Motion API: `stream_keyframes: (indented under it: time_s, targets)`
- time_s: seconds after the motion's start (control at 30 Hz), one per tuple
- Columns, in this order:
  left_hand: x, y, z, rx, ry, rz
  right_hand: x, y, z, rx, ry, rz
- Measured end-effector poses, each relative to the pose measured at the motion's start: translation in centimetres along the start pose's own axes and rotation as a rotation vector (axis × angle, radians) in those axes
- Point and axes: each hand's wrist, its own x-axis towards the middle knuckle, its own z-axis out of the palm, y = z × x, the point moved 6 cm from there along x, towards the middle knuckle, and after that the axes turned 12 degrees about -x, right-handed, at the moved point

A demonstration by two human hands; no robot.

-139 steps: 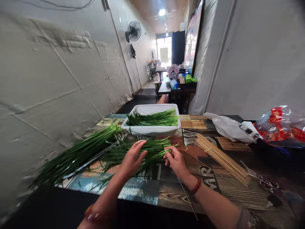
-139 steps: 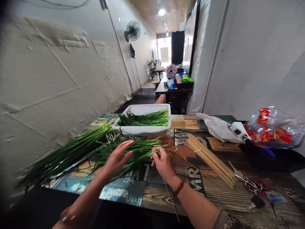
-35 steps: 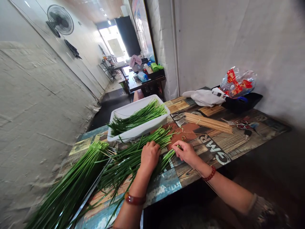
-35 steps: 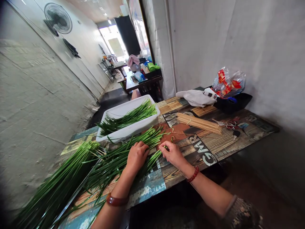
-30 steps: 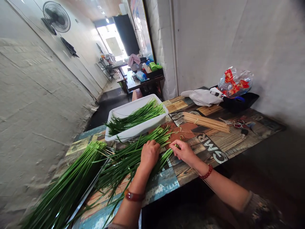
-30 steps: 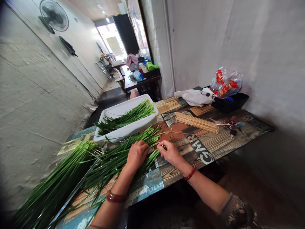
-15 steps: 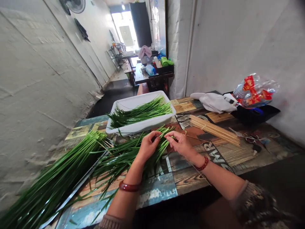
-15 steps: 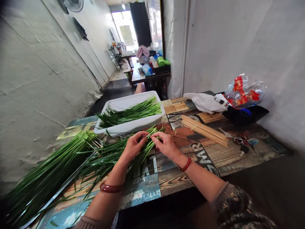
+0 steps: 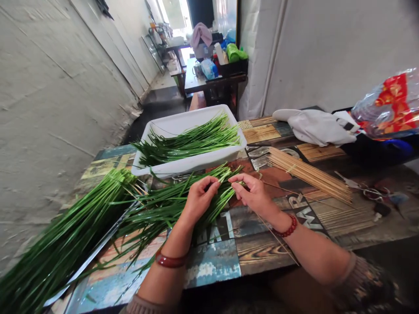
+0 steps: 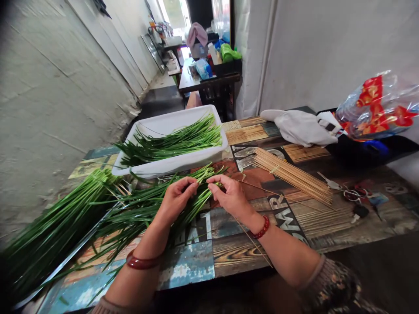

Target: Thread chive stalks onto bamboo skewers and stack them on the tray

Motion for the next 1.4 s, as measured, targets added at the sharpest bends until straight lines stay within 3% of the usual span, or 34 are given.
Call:
stream_keyframes:
  time_s: [0.43, 0.87, 1.07, 1.23, 1.4]
  targets:
    - [-0.3, 1.8, 0.7, 0.153, -0.117, 0.066, 0.1, -0.5, -0.6, 0.057, 0.069, -0.041]
    - [0.6, 1.0, 2.1, -0.119, -0.087, -0.023, 0.3, -0.4, -1.2, 0.064, 0.105, -0.012]
    - [0.1, 0.1, 1.8, -0.307, -0.084, -0.130, 0.2, -0.3, -1.2, 0.069, 0.103, 0.019]
    - [-0.1, 0.0, 0.7, -0.285, -0.008, -0.130, 0.1, -0.1, -0.9, 0.082, 0.061, 0.047]
    - [-0.2, 0.0, 0.8, -0.251, -0.014, -0.103, -0.1, -0.1, -0.9, 0.078, 0.058, 0.048]
